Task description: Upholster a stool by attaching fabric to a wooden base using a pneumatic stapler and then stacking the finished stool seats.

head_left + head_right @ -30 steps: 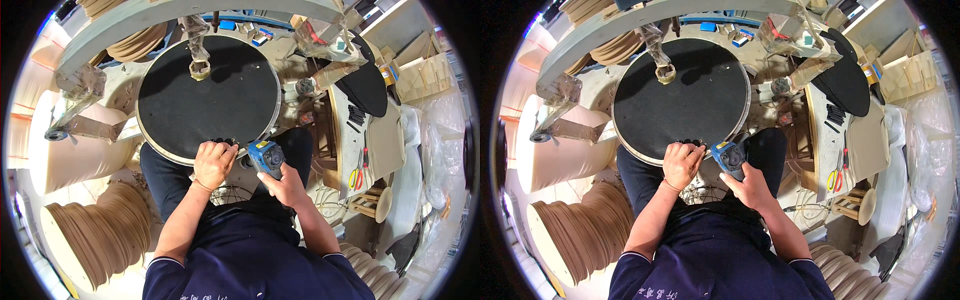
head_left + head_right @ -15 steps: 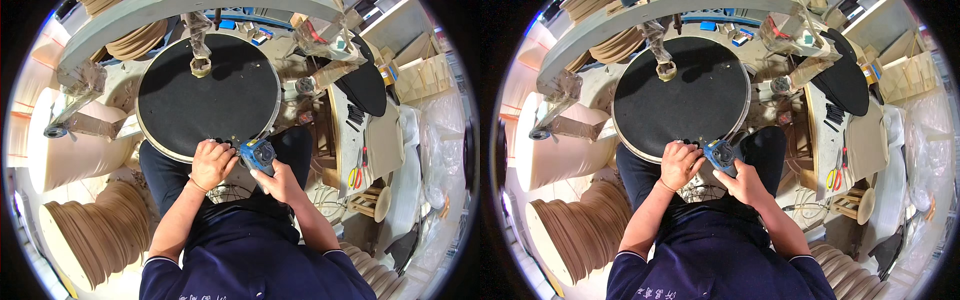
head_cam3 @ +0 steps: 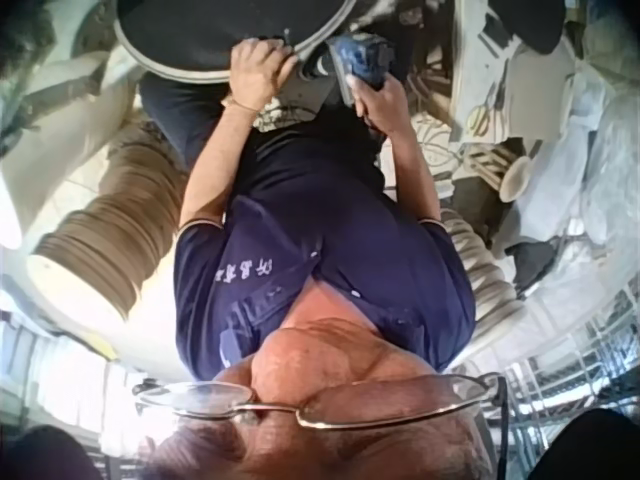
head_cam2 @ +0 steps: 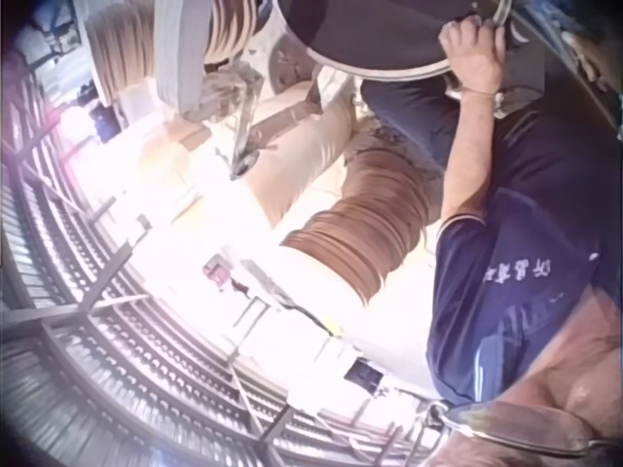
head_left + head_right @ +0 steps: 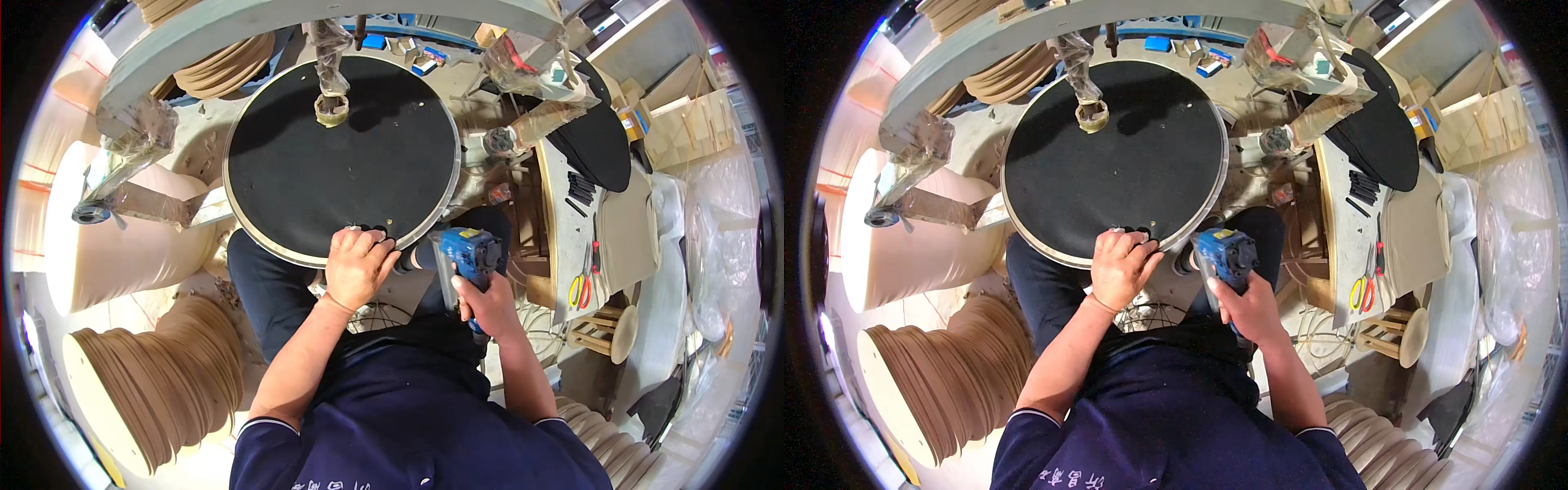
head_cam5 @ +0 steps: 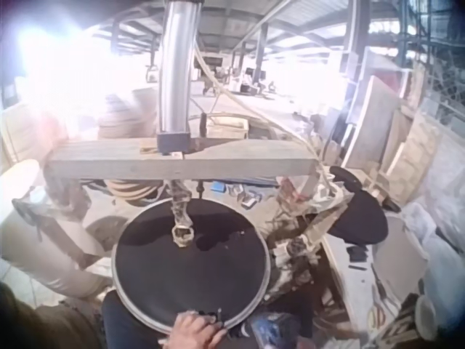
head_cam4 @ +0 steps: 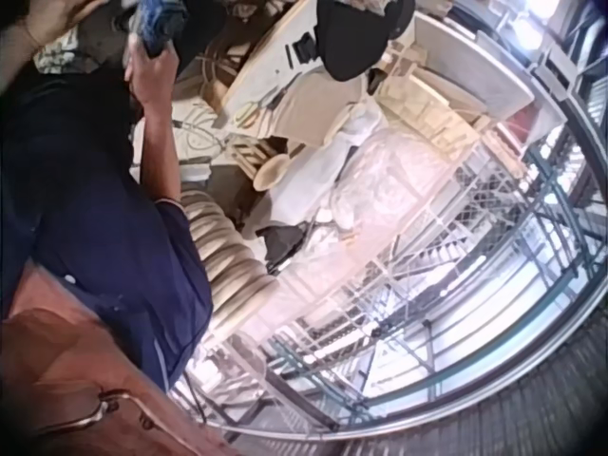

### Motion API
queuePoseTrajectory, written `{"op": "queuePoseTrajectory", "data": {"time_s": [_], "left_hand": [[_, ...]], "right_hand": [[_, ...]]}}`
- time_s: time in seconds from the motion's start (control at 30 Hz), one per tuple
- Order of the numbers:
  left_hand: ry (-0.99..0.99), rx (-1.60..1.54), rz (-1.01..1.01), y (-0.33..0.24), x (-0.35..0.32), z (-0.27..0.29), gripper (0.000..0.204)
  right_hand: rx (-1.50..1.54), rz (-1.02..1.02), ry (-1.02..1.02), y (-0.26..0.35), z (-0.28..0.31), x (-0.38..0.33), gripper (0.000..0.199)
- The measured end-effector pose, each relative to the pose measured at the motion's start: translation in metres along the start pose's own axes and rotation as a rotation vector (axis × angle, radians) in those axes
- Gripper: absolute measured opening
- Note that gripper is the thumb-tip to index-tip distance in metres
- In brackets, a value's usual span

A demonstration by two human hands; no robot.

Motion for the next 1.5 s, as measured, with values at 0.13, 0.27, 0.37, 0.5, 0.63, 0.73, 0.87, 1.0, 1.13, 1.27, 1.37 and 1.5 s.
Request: {"op": "queuePoseTrajectory", "data": {"time_s": [0.13,0.27,0.37,0.5,0.63,0.73,0.87,1.0,1.13,1.27,1.37,1.5], "left_hand": [[-0.055,-0.065,0.132,-0.005,0.008,-0.016,0.028],[-0.153,-0.239,0.282,-0.021,0.034,-0.048,0.037],[-0.200,-0.516,0.381,-0.020,0.046,-0.065,0.043],[-0.145,-0.588,0.275,-0.021,0.054,-0.022,0.035],[-0.187,-0.345,0.209,0.041,0.033,0.047,0.029],[-0.150,-0.051,0.235,0.095,-0.001,0.097,0.047],[-0.170,0.170,0.278,0.139,-0.036,0.137,0.050],[-0.105,0.182,0.233,0.136,-0.042,0.138,0.044],[0.010,0.087,0.161,0.119,-0.046,0.118,0.037],[0.012,0.050,0.114,0.088,-0.047,0.101,0.030],[-0.024,0.064,0.130,0.066,-0.048,0.086,0.028],[-0.055,0.109,0.150,0.041,-0.043,0.068,0.027]], "right_hand": [[0.145,0.044,-0.095,-0.007,0.013,-0.006,0.020],[0.084,0.129,-0.206,-0.001,0.031,-0.016,0.016],[0.085,0.164,-0.245,0.011,0.028,-0.023,0.018],[0.001,0.153,-0.264,-0.006,0.040,-0.029,0.018],[0.059,0.173,-0.183,0.008,0.025,-0.031,0.023],[0.045,0.179,-0.149,0.013,0.015,-0.031,0.025],[0.040,0.192,-0.088,0.017,0.000,-0.026,0.027],[0.042,0.173,-0.063,0.021,-0.011,-0.026,0.022],[-0.007,0.151,-0.084,0.022,-0.012,-0.026,0.014],[0.006,0.129,-0.089,0.019,-0.012,-0.023,0.016],[0.005,0.140,-0.086,0.017,-0.012,-0.024,0.017],[-0.026,0.134,-0.080,0.014,-0.010,-0.028,0.020]]}}
Point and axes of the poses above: each hand's wrist, its own x-axis towards the middle knuckle, its own z-axis out of the back of the hand, y = z × x, the point moved 10 cm from there along x, towards the middle knuckle, and after that the axes turned 4 degrees about -x, right-handed, at the moved point
